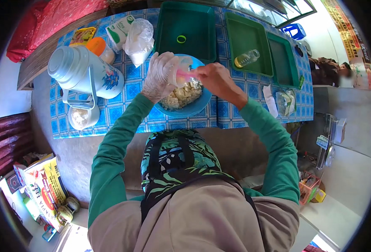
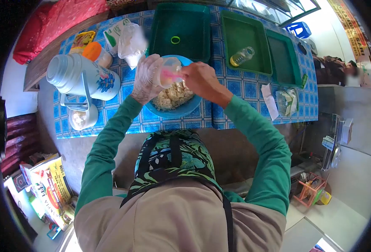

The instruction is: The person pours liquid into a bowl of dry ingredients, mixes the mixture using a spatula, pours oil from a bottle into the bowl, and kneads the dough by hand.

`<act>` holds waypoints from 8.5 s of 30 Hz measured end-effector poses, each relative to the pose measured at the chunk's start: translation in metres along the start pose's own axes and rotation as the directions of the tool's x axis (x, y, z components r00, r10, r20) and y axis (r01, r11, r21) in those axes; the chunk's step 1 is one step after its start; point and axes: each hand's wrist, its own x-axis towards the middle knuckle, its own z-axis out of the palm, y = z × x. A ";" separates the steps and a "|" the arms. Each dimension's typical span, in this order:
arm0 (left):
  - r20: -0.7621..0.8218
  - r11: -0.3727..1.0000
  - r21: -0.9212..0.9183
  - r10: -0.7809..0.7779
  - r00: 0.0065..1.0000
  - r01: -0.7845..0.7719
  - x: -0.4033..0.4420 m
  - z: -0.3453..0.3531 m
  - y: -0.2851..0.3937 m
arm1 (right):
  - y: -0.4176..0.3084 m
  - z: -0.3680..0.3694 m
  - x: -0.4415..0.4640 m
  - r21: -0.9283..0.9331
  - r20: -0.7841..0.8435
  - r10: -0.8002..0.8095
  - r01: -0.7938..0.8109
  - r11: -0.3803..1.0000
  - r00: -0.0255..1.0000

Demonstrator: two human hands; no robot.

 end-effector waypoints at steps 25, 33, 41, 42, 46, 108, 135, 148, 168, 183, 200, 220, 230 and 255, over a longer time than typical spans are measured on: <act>0.148 0.976 0.214 0.019 0.989 -0.050 -0.012 -0.021 -0.003 | 0.000 0.009 -0.088 -0.135 -0.183 0.364 -0.390 0.911 0.913; 0.174 0.959 0.265 0.057 0.983 -0.103 -0.003 -0.028 -0.003 | -0.006 0.035 -0.097 -0.050 -0.118 0.459 -0.467 0.883 0.881; -0.060 0.976 0.082 -0.196 0.979 0.200 -0.008 -0.018 -0.003 | 0.004 0.052 -0.068 -0.104 -0.155 0.359 -0.377 0.921 0.920; -0.060 0.978 0.078 -0.191 0.980 0.196 -0.009 -0.015 -0.003 | 0.012 0.061 -0.062 -0.093 -0.205 0.347 -0.371 0.924 0.915; -0.218 0.937 -0.113 -0.348 0.912 0.330 -0.017 -0.005 0.003 | 0.018 0.098 -0.051 -0.165 -0.109 0.214 -0.230 0.959 0.971; -0.350 0.288 -0.364 -0.924 0.156 0.886 -0.096 0.075 0.042 | 0.017 0.010 -0.023 -0.504 0.062 0.095 -0.051 0.862 0.993; -0.528 0.247 -0.253 -0.846 0.080 0.935 -0.096 0.079 0.046 | 0.040 0.036 -0.047 -0.319 0.185 -0.016 0.075 0.945 0.983; -0.505 0.298 -0.244 -0.852 0.142 0.923 -0.095 0.076 0.046 | 0.064 0.117 0.010 -0.012 -0.064 -0.288 0.287 0.958 0.956; -0.411 0.250 -0.339 -0.906 0.096 0.907 -0.092 0.071 0.048 | 0.073 0.059 0.085 -0.389 0.445 -0.074 0.267 0.882 0.893; -0.372 0.222 -0.408 -0.926 0.061 0.886 -0.098 0.072 0.044 | 0.033 0.057 0.060 0.023 0.529 -0.634 0.737 0.676 0.564; -0.468 0.239 -0.399 -0.883 0.027 0.885 -0.095 0.078 0.046 | 0.082 0.046 0.074 -0.314 0.693 -0.120 0.447 0.838 0.711; -0.349 0.137 -0.457 -0.936 -0.036 0.879 -0.095 0.080 0.045 | 0.045 0.103 -0.014 0.200 0.904 0.412 -0.966 -0.162 0.118; -0.414 0.233 -0.409 -0.909 0.048 0.882 -0.102 0.079 0.045 | 0.053 0.081 -0.030 0.295 0.953 0.121 -0.766 -0.570 0.277; -0.420 0.234 -0.349 -0.905 0.072 0.907 -0.099 0.076 0.045 | 0.021 -0.002 0.034 -0.194 0.479 -0.126 0.245 0.950 0.869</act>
